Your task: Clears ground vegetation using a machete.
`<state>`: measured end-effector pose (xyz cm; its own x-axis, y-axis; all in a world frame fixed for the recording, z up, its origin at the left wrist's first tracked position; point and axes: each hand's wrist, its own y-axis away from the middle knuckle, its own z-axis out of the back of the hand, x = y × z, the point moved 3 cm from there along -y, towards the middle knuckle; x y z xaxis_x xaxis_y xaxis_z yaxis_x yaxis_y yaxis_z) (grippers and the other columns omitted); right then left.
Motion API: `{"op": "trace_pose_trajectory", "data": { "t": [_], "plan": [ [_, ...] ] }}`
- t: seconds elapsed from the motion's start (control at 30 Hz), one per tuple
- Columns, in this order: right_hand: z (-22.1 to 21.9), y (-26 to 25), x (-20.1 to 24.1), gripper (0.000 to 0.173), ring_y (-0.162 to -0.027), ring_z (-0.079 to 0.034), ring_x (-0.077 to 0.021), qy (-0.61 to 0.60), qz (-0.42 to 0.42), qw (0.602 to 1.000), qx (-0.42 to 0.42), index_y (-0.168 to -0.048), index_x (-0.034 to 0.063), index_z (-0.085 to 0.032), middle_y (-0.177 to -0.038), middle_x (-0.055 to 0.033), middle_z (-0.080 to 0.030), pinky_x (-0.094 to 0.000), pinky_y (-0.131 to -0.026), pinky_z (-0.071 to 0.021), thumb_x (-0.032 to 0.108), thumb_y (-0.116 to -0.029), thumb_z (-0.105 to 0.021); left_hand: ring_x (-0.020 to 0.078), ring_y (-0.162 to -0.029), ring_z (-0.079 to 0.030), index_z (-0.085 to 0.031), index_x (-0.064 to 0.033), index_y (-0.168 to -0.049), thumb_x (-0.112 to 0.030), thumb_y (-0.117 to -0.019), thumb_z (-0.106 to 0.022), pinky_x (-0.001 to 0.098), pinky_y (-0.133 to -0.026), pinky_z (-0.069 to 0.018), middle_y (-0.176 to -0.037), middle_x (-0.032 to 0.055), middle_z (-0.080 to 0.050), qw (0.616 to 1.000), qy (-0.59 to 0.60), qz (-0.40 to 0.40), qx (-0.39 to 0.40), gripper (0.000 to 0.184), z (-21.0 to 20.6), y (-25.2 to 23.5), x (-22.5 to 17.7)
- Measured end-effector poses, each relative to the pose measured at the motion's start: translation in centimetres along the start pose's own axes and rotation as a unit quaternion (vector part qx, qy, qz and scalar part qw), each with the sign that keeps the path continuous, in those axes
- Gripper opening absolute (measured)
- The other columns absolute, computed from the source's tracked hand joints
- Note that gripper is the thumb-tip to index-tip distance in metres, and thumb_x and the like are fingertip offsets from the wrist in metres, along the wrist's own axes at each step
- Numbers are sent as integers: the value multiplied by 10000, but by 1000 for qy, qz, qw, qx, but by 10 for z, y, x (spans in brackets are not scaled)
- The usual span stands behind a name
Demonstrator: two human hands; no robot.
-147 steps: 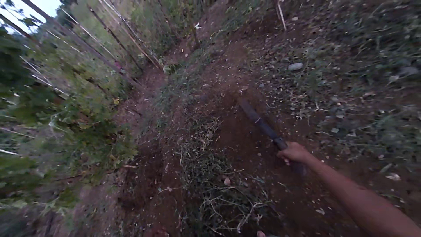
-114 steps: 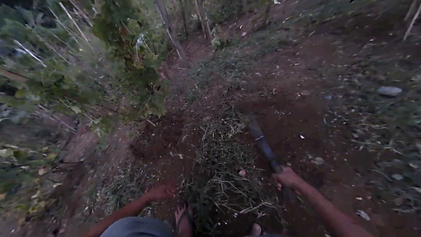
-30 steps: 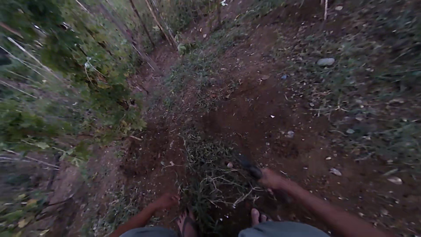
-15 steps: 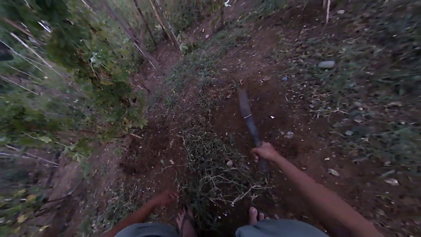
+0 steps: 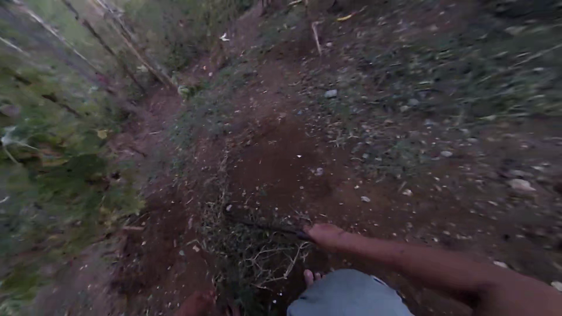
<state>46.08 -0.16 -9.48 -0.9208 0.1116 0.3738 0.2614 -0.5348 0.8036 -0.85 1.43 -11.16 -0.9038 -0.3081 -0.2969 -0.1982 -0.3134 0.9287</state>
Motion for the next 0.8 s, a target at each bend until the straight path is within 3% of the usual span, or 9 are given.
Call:
{"op": "trace_pose_trajectory", "data": {
  "t": [0.1,0.2,0.3,0.5,0.63,0.73,0.8],
  "plan": [
    [-18,23,-3,451,-1184,-609,-527,-6,0,1000,20,-1420,-19,-486,-1259,-332,-619,-683,-959,-491,89,-1007,-631,353,-1219,-615,-536,20,-1419,-195,-1055,-564,500,-1060,-470,-1333,246,-621,1000,3,2,10,423,5,-3,-4],
    [-29,33,-10,506,-1204,-601,-527,-18,-6,999,50,-1477,2,-443,-1296,-336,-605,-671,-986,-480,139,-1025,-625,341,-1196,-624,-572,10,-1383,-254,-1057,-569,500,-1056,-469,-1294,235,-642,999,-24,44,3,420,11,-1,-8],
    [-22,30,-33,571,-1165,-630,-492,-62,-4,997,48,-1508,50,-442,-1255,-315,-636,-654,-985,-489,252,-1019,-657,386,-1209,-604,-547,59,-1370,-245,-1056,-567,536,-1068,-448,-1301,279,-615,995,-56,77,-18,438,24,6,-10],
    [89,40,-75,481,-1133,-644,-477,8,-26,999,-46,-1409,72,-584,-1214,-280,-670,-662,-977,-489,201,-970,-733,386,-1262,-587,-490,-3,-1463,-197,-1058,-561,549,-1079,-450,-1377,262,-584,997,26,27,-69,455,44,17,-16],
    [177,19,-133,440,-987,-666,-473,-17,-19,987,-156,-1317,15,-628,-1084,-302,-680,-668,-869,-515,172,-935,-779,397,-1253,-582,-519,21,-1430,-169,-1053,-559,553,-1087,-431,-1357,276,-588,997,29,7,-69,423,38,16,-9],
    [230,4,-138,397,-828,-658,-426,-109,-120,961,-225,-1315,-47,-588,-995,-313,-659,-613,-781,-534,208,-1022,-669,394,-1278,-571,-512,42,-1428,-149,-1056,-553,537,-1108,-420,-1376,277,-578,998,33,11,-46,420,31,10,-8],
    [245,-30,-149,424,-833,-653,-482,-168,-169,926,-292,-1261,-89,-604,-982,-348,-650,-670,-769,-521,261,-1028,-661,380,-1262,-587,-515,34,-1428,-161,-1055,-558,520,-1097,-439,-1372,268,-586,998,40,18,-45,423,30,10,-6]
  ]
}}
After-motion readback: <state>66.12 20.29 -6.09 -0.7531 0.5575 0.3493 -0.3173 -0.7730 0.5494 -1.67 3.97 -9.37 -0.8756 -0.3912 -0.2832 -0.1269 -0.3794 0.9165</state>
